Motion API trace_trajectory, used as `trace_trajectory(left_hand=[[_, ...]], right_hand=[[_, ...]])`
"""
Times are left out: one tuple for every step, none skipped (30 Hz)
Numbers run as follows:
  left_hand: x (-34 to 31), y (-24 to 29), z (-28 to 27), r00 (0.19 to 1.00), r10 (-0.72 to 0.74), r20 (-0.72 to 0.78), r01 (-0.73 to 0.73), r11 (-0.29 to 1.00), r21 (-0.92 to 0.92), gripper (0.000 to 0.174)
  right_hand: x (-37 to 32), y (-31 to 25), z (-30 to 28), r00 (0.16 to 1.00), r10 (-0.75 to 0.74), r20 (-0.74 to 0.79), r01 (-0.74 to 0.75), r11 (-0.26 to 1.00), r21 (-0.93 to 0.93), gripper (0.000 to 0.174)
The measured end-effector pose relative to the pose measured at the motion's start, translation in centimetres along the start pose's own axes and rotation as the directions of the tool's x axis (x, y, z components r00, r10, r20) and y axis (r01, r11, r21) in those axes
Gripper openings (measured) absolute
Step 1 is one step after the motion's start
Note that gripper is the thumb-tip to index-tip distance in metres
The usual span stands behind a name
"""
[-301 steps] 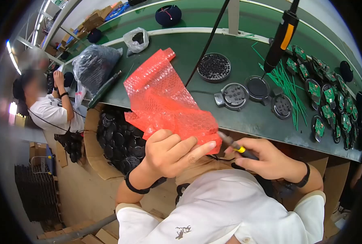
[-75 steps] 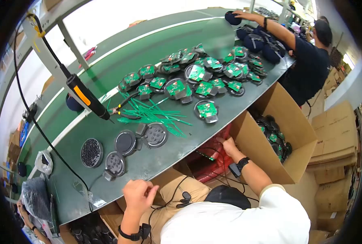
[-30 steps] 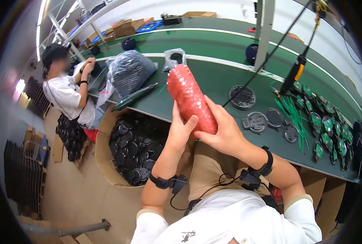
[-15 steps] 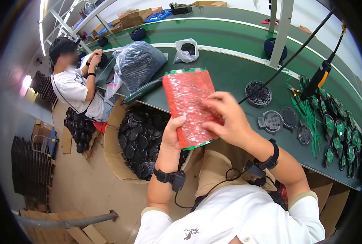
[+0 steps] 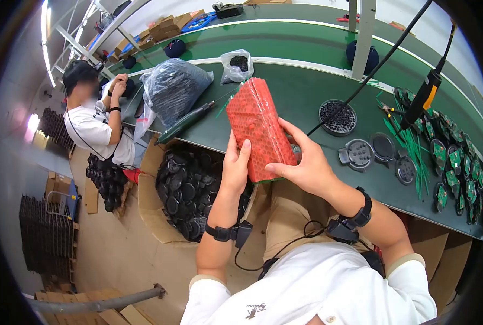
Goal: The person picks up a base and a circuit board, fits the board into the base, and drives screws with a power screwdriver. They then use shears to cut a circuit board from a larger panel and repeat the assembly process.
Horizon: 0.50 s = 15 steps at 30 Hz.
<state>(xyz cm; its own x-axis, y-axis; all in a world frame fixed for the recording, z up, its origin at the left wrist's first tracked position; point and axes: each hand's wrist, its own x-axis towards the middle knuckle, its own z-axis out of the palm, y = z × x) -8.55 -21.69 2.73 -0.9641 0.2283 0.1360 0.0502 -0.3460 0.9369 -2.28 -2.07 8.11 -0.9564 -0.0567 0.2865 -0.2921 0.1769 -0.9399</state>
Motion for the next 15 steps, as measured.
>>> trace_trajectory(left_hand=[[-0.1,-0.3,0.2,0.999,0.032,-0.026,-0.031,0.999,0.034,0.06],[0.0,-0.7,-0.3,0.999,0.03,-0.026,-0.029,0.999,0.035,0.06],[0.3,-1.5,-1.1,0.999,-0.026,-0.025,0.029,0.994,0.104,0.059],[0.4,-1.1,-0.9,0.996,-0.081,-0.028,0.085,0.981,0.174,0.058],[0.3,-0.7,-0.5,0.991,-0.129,0.023,0.127,0.99,0.064,0.053],[0.1,-0.2,-0.1,0.992,-0.128,0.022,0.126,0.99,0.065,0.053],[0.1,0.2,0.2,0.993,-0.11,0.045,0.112,0.993,-0.037,0.053],[0.1,0.7,0.5,0.994,-0.09,0.067,0.099,0.985,-0.139,0.055],[0.1,1.5,0.4,0.994,-0.092,0.067,0.1,0.986,-0.135,0.055],[0.0,2.5,-0.1,0.999,0.04,0.004,-0.04,0.956,0.29,0.061],[0.0,3.8,0.4,0.982,0.187,0.004,-0.142,0.733,0.665,0.068],[-0.2,5.1,1.4,0.98,0.197,-0.036,-0.139,0.801,0.583,0.064],[-0.1,6.2,1.6,0.985,0.175,0.001,-0.134,0.75,0.648,0.059],[0.1,7.1,1.5,0.988,0.151,0.037,-0.132,0.693,0.709,0.056],[0.2,7.8,1.6,0.988,0.152,0.036,-0.132,0.691,0.711,0.056]], right_hand=[[-0.1,0.1,0.0,1.0,-0.025,-0.001,0.025,0.999,-0.041,0.094],[-0.1,0.1,0.1,0.999,-0.052,0.001,0.051,0.995,-0.084,0.094],[0.0,0.0,0.2,0.999,-0.05,0.001,0.05,0.995,-0.083,0.094],[0.1,-0.2,0.4,0.999,0.035,0.039,-0.036,0.999,0.038,0.093],[0.3,-0.4,0.4,0.99,0.111,0.087,-0.123,0.98,0.155,0.092],[0.5,0.0,0.5,0.99,0.109,0.088,-0.122,0.98,0.156,0.092],[0.8,0.6,0.6,0.993,0.077,0.085,-0.09,0.982,0.165,0.089],[1.1,0.9,0.7,0.996,0.044,0.079,-0.057,0.983,0.175,0.088],[1.4,1.0,0.7,0.996,0.045,0.078,-0.058,0.982,0.178,0.088],[1.5,1.0,0.8,0.996,0.025,0.089,-0.042,0.979,0.198,0.087],[1.7,1.0,0.8,0.995,0.004,0.1,-0.025,0.976,0.216,0.086],[1.7,1.0,0.8,0.995,0.005,0.099,-0.026,0.976,0.217,0.086],[1.6,0.8,0.8,0.993,-0.005,0.117,-0.021,0.975,0.221,0.084],[1.6,0.7,0.8,0.991,-0.016,0.134,-0.014,0.974,0.225,0.083],[1.6,0.8,0.8,0.991,-0.018,0.135,-0.014,0.974,0.227,0.083]])
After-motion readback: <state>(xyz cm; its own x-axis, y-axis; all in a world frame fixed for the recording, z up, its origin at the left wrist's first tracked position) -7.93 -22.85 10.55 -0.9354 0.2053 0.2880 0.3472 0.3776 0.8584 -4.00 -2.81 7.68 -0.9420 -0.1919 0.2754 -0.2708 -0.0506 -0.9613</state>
